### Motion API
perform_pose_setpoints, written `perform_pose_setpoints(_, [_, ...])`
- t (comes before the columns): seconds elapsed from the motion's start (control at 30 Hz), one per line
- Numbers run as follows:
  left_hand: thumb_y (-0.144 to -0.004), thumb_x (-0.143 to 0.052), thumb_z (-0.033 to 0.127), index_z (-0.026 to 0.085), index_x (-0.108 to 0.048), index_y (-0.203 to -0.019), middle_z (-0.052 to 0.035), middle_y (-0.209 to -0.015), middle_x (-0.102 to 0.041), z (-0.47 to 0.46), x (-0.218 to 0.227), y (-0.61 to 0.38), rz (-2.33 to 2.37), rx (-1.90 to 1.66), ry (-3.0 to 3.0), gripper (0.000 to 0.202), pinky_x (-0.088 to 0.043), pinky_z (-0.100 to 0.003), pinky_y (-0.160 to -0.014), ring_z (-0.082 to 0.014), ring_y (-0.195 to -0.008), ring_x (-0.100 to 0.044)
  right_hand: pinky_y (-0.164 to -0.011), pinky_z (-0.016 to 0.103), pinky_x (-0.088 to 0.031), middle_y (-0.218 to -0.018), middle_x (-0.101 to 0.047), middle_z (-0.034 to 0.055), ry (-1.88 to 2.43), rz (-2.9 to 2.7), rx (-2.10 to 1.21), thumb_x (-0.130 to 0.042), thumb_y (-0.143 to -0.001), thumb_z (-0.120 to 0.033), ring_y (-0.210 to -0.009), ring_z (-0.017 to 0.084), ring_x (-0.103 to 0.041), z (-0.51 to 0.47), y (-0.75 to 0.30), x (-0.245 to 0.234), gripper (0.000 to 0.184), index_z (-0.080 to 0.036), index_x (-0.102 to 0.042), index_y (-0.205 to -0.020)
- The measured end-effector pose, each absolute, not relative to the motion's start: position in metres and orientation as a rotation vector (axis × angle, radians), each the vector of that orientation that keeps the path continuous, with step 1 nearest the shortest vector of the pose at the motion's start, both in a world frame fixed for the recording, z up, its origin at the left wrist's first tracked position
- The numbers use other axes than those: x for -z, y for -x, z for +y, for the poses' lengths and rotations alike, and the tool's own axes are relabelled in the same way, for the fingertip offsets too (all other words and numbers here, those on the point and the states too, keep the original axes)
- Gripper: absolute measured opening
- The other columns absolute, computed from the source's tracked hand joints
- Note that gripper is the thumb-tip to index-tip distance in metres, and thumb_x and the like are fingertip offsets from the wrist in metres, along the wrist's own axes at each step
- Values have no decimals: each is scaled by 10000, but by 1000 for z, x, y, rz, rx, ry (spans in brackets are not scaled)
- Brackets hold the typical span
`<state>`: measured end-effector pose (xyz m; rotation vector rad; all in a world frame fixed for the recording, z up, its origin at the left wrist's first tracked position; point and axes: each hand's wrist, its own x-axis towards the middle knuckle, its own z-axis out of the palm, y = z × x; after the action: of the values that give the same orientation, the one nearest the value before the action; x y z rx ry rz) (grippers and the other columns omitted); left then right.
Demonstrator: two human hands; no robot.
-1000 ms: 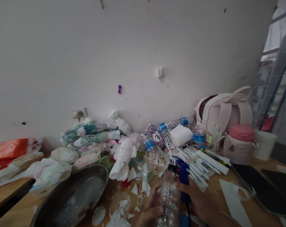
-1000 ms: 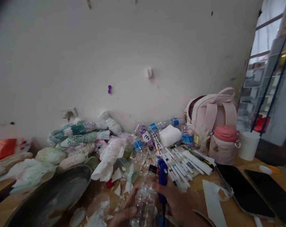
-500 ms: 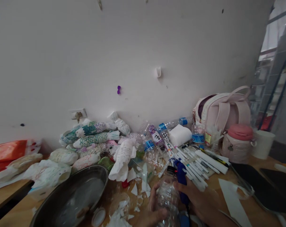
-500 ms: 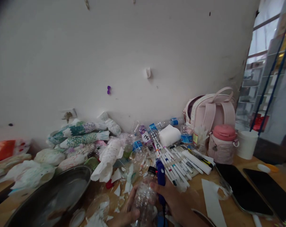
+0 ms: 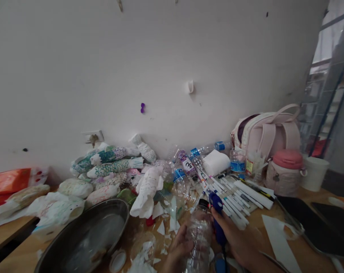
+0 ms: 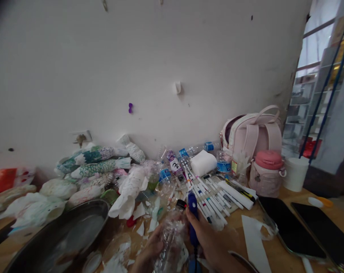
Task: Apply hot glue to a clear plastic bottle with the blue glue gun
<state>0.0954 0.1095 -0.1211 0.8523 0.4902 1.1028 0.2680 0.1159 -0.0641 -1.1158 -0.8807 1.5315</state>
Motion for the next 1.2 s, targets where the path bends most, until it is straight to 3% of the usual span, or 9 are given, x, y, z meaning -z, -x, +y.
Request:
perform_pose_setpoints(0.07, [-487,-840,403,277,-690,-1059,-69,-1018,-709,118,131,-98,541,-1184,-860,605,-422,-444,-940,-365,-1103,-582,-511,202,-388,-568,-556,-75,1114,-851,-1510,-716,-595,-709,-519,99,-497,116,-266,59,551,-225,-612,-838])
perform_pose_setpoints(0.13, [-466,-838,315,299,-650,-1131,-61,-1176,-651,125,136,-99,648,-1302,-882,691,-367,-454,-1014,-373,-1193,-507,-498,195,-358,-526,-534,-79,1110,-844,-1479,-742,-574,-691,-494,90,-469,116,-264,55,542,-211,-594,-778])
perform_pose_setpoints(0.3, [-533,-745,153,282,-566,-1243,-53,-1376,-515,124,135,-91,840,-1266,-1011,743,-220,-462,-1111,-360,-1376,-261,-482,202,-339,-530,-568,-62,1118,-819,-1462,-771,-557,-649,-473,89,-451,120,-265,52,528,-199,-558,-734])
perform_pose_setpoints(0.37, [-586,-715,162,288,-550,-1259,-45,-1393,-502,117,131,-90,821,-1290,-993,704,-238,-438,-1104,-337,-1364,-302,-490,200,-346,-577,-611,-47,1119,-838,-1466,-753,-589,-642,-490,87,-464,121,-266,54,517,-196,-556,-758])
perform_pose_setpoints(0.47, [-654,-722,302,297,-506,-1283,-64,-1288,-588,106,124,-94,681,-1304,-942,665,-353,-449,-1028,-327,-1250,-467,-478,198,-317,-548,-585,-56,1166,-849,-1471,-749,-579,-655,-471,81,-443,122,-267,57,539,-189,-558,-771])
perform_pose_setpoints(0.63, [-639,-779,488,322,-468,-1240,-73,-1156,-647,99,110,-102,523,-1296,-950,697,-465,-443,-890,-306,-1052,-617,-538,219,-342,-539,-519,-86,1173,-939,-1421,-772,-551,-659,-527,99,-459,117,-268,59,585,-194,-544,-825])
perform_pose_setpoints(0.9, [-632,-797,474,329,-478,-1239,-76,-1220,-621,96,101,-100,532,-1263,-992,700,-483,-446,-862,-311,-1048,-621,-533,229,-378,-567,-548,-81,1135,-986,-1582,-752,-530,-698,-560,126,-509,111,-264,61,663,-234,-544,-955])
perform_pose_setpoints(1.1, [-658,-774,481,333,-470,-1270,-72,-1235,-620,96,102,-99,493,-1239,-1028,699,-436,-463,-938,-322,-1123,-578,-520,211,-395,-581,-531,-98,1029,-917,-1692,-807,-553,-600,-516,98,-493,111,-266,66,625,-233,-522,-971])
perform_pose_setpoints(1.2, [-699,-745,464,328,-457,-1316,-85,-1312,-586,94,100,-99,500,-1240,-1025,694,-415,-464,-963,-331,-1188,-536,-577,236,-431,-639,-567,-78,991,-906,-1686,-827,-554,-560,-592,128,-548,112,-267,66,585,-239,-529,-942])
